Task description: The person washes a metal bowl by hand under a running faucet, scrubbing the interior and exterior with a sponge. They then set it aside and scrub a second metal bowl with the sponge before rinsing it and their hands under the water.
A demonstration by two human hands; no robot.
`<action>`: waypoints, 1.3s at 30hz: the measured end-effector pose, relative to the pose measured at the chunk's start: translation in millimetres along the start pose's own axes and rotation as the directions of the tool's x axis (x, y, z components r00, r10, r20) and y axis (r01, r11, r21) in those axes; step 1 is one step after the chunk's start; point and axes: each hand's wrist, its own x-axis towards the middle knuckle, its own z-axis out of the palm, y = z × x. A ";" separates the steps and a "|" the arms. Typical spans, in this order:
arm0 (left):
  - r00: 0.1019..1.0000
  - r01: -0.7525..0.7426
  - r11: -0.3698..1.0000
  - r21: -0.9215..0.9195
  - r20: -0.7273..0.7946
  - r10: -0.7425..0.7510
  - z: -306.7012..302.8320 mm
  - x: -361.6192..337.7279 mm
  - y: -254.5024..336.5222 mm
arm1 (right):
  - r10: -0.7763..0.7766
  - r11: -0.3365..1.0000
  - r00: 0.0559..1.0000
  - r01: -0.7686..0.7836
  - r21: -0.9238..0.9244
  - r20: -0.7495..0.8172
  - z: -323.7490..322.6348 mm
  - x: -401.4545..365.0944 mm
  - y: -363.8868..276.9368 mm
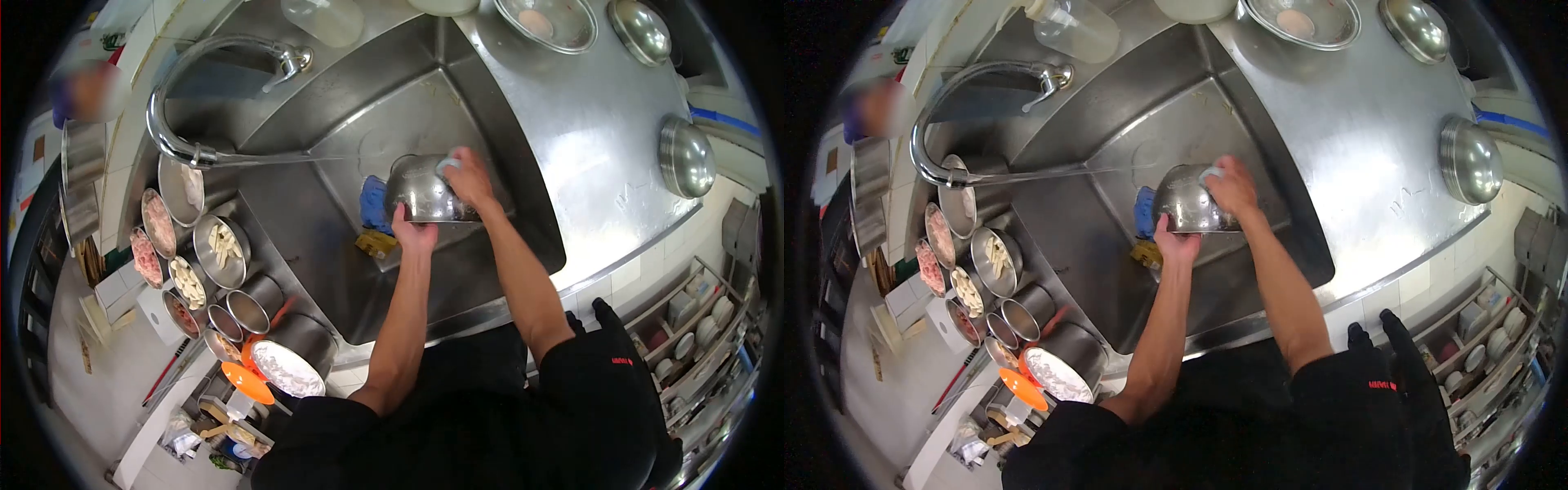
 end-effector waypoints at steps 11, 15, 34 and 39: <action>0.998 0.020 0.969 0.248 0.047 -0.033 0.3 1.3 20.2 | -0.451 0.770 0.887 0.444 -0.458 0.101 23.6 -41.3 -90.1; 0.976 0.007 0.984 0.179 -0.215 0.032 -18.6 23.7 32.2 | -0.335 0.890 0.874 0.170 -0.423 -0.352 36.3 -80.5 -72.5; 0.950 0.258 0.823 0.506 -0.286 -0.122 -170.5 25.4 69.2 | 0.559 0.606 0.805 -0.561 0.564 0.199 30.3 17.9 94.6; 0.950 0.314 0.543 0.779 -0.252 -0.187 -167.2 19.7 74.9 | 0.482 0.796 0.873 -0.471 0.379 0.072 -23.8 16.1 6.0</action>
